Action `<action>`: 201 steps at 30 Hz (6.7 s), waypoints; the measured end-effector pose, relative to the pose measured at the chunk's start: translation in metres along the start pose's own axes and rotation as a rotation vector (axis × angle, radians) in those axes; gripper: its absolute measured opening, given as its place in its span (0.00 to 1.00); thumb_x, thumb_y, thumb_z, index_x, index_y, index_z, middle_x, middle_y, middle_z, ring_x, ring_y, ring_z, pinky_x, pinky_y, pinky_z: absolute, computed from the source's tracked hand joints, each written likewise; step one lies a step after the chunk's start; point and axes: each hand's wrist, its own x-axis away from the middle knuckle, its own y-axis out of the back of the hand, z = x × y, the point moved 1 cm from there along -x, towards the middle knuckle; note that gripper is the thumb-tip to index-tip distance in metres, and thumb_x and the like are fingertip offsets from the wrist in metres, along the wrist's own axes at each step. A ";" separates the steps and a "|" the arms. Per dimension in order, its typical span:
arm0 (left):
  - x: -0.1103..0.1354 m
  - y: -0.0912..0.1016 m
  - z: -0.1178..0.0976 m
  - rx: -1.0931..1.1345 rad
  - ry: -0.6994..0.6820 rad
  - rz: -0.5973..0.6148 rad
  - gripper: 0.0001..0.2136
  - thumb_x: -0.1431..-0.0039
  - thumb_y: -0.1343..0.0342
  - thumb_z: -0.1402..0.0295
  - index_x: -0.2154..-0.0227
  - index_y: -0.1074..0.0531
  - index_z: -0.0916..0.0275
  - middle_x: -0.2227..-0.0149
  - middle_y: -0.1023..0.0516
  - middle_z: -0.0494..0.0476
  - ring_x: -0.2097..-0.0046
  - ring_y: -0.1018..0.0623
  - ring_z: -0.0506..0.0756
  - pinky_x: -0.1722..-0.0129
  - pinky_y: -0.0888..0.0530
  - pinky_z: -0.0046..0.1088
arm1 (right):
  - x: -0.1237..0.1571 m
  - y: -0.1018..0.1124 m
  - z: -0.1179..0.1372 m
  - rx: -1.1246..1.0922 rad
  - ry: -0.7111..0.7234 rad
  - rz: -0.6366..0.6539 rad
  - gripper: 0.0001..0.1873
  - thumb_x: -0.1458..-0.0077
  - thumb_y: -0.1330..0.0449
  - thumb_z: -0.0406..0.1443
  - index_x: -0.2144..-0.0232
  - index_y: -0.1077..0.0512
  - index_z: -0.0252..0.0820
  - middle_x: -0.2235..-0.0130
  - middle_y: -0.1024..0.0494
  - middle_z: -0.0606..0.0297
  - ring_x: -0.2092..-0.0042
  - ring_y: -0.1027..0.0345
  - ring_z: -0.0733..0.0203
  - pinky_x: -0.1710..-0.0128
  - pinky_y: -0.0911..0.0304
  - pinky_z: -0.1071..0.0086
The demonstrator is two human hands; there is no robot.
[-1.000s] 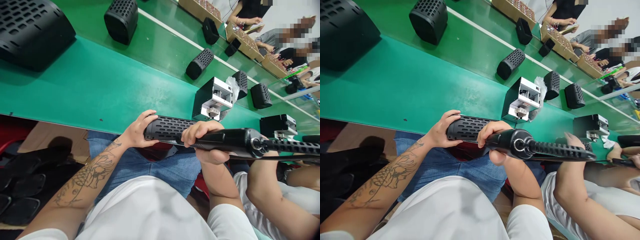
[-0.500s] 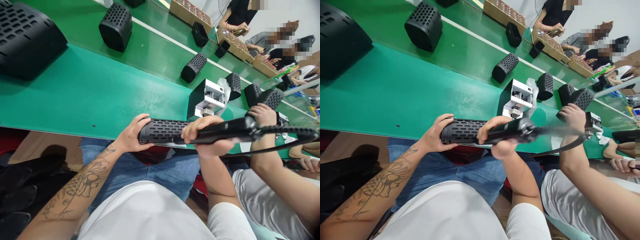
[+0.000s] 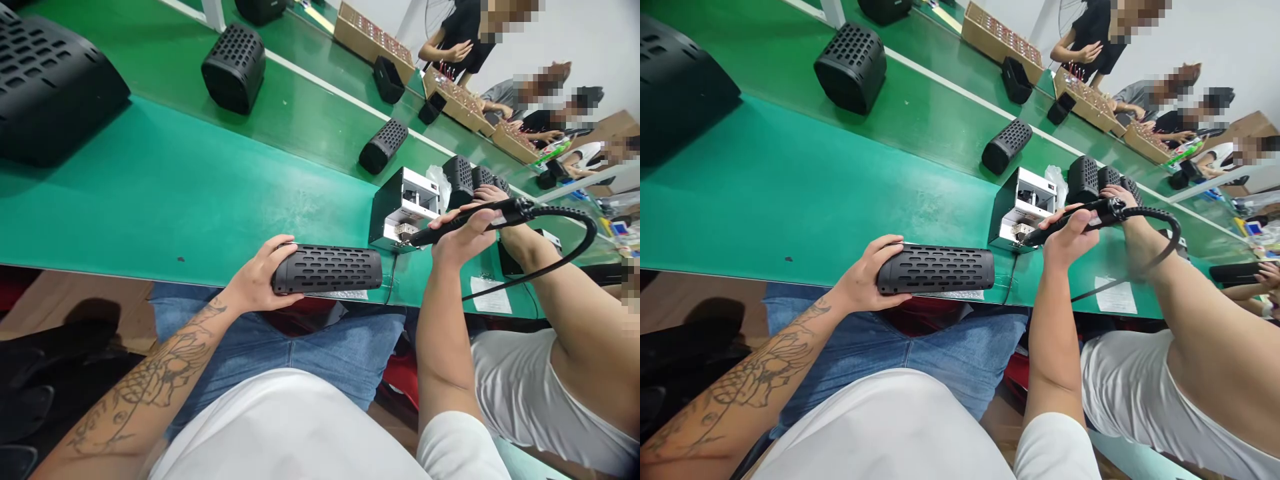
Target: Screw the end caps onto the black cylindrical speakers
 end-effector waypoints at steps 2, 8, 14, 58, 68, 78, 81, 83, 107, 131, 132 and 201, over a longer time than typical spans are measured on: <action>-0.001 0.000 0.000 -0.005 -0.002 0.002 0.57 0.42 0.18 0.61 0.16 0.46 0.52 0.24 0.32 0.78 0.25 0.24 0.79 0.28 0.19 0.68 | 0.009 -0.003 0.016 -0.007 -0.018 -0.028 0.34 0.30 0.41 0.69 0.67 0.28 0.48 0.79 0.32 0.76 0.82 0.33 0.62 0.81 0.35 0.67; -0.002 -0.001 0.000 0.011 -0.035 -0.010 0.54 0.37 0.21 0.57 0.16 0.45 0.57 0.25 0.31 0.82 0.24 0.24 0.80 0.27 0.19 0.68 | 0.052 -0.015 0.103 -0.392 -0.146 0.207 0.39 0.34 0.42 0.75 0.68 0.23 0.49 0.81 0.27 0.72 0.84 0.34 0.58 0.82 0.31 0.63; -0.001 -0.002 0.000 0.026 -0.037 -0.019 0.56 0.38 0.19 0.55 0.16 0.46 0.57 0.24 0.32 0.81 0.24 0.24 0.80 0.27 0.19 0.67 | 0.125 -0.054 0.174 -0.614 -0.329 0.767 0.29 0.36 0.27 0.66 0.57 0.14 0.48 0.71 0.16 0.67 0.73 0.20 0.58 0.66 0.17 0.59; 0.067 -0.075 -0.133 -0.255 -0.159 0.088 0.38 0.41 0.30 0.71 0.25 0.23 0.52 0.33 0.17 0.68 0.33 0.14 0.71 0.39 0.07 0.51 | -0.012 -0.007 0.012 -0.094 0.098 0.101 0.35 0.28 0.44 0.70 0.65 0.28 0.49 0.78 0.33 0.77 0.80 0.35 0.67 0.80 0.37 0.70; -0.113 -0.027 -0.096 -0.425 -0.125 0.612 0.45 0.39 0.21 0.49 0.26 0.25 0.72 0.33 0.18 0.82 0.35 0.19 0.80 0.30 0.25 0.61 | 0.008 0.000 0.020 -0.046 -0.061 0.023 0.32 0.29 0.41 0.67 0.67 0.27 0.48 0.79 0.32 0.74 0.81 0.35 0.61 0.80 0.38 0.65; -0.101 0.011 -0.059 -0.543 0.149 0.589 0.50 0.38 0.25 0.41 0.19 0.33 0.55 0.37 0.17 0.72 0.44 0.16 0.73 0.43 0.24 0.47 | 0.049 0.027 0.118 -0.327 -0.099 0.308 0.40 0.37 0.44 0.77 0.68 0.22 0.51 0.80 0.28 0.71 0.84 0.32 0.57 0.82 0.29 0.61; -0.095 0.016 -0.059 -0.530 0.147 0.595 0.48 0.37 0.26 0.44 0.18 0.33 0.55 0.38 0.16 0.71 0.45 0.16 0.73 0.46 0.24 0.46 | 0.068 0.025 0.123 -0.330 -0.042 0.383 0.34 0.40 0.34 0.73 0.67 0.20 0.52 0.79 0.26 0.72 0.84 0.33 0.57 0.81 0.29 0.60; -0.095 0.015 -0.062 -0.531 0.150 0.591 0.48 0.37 0.26 0.45 0.19 0.32 0.57 0.38 0.16 0.72 0.44 0.16 0.75 0.46 0.24 0.48 | 0.077 0.021 0.119 -0.354 -0.049 0.403 0.33 0.41 0.31 0.71 0.67 0.19 0.51 0.79 0.25 0.71 0.84 0.32 0.57 0.81 0.30 0.61; -0.111 0.018 -0.072 -0.540 0.235 0.716 0.46 0.32 0.30 0.46 0.17 0.35 0.57 0.35 0.19 0.74 0.40 0.17 0.74 0.44 0.26 0.47 | 0.086 0.002 0.094 -0.577 -0.316 0.648 0.30 0.50 0.19 0.64 0.70 0.17 0.47 0.80 0.24 0.71 0.84 0.34 0.61 0.80 0.30 0.64; -0.066 0.019 -0.042 -0.056 0.076 0.181 0.26 0.23 0.39 0.55 0.28 0.23 0.58 0.32 0.17 0.70 0.36 0.14 0.71 0.34 0.18 0.53 | -0.001 0.004 -0.001 -0.148 -0.096 0.180 0.29 0.46 0.24 0.69 0.67 0.23 0.58 0.77 0.26 0.74 0.77 0.35 0.61 0.73 0.38 0.59; -0.057 0.021 -0.035 0.017 0.065 0.101 0.26 0.22 0.40 0.57 0.27 0.25 0.57 0.31 0.18 0.69 0.33 0.15 0.70 0.31 0.18 0.53 | 0.002 0.005 0.000 -0.138 -0.111 0.175 0.28 0.46 0.24 0.69 0.68 0.23 0.59 0.78 0.26 0.73 0.76 0.35 0.61 0.73 0.38 0.57; -0.002 -0.003 -0.002 0.069 0.095 0.066 0.56 0.43 0.20 0.57 0.18 0.46 0.55 0.26 0.28 0.76 0.25 0.23 0.79 0.26 0.21 0.67 | 0.031 0.001 0.074 -0.256 -0.096 0.146 0.32 0.30 0.41 0.69 0.64 0.24 0.51 0.77 0.31 0.73 0.80 0.35 0.60 0.76 0.34 0.64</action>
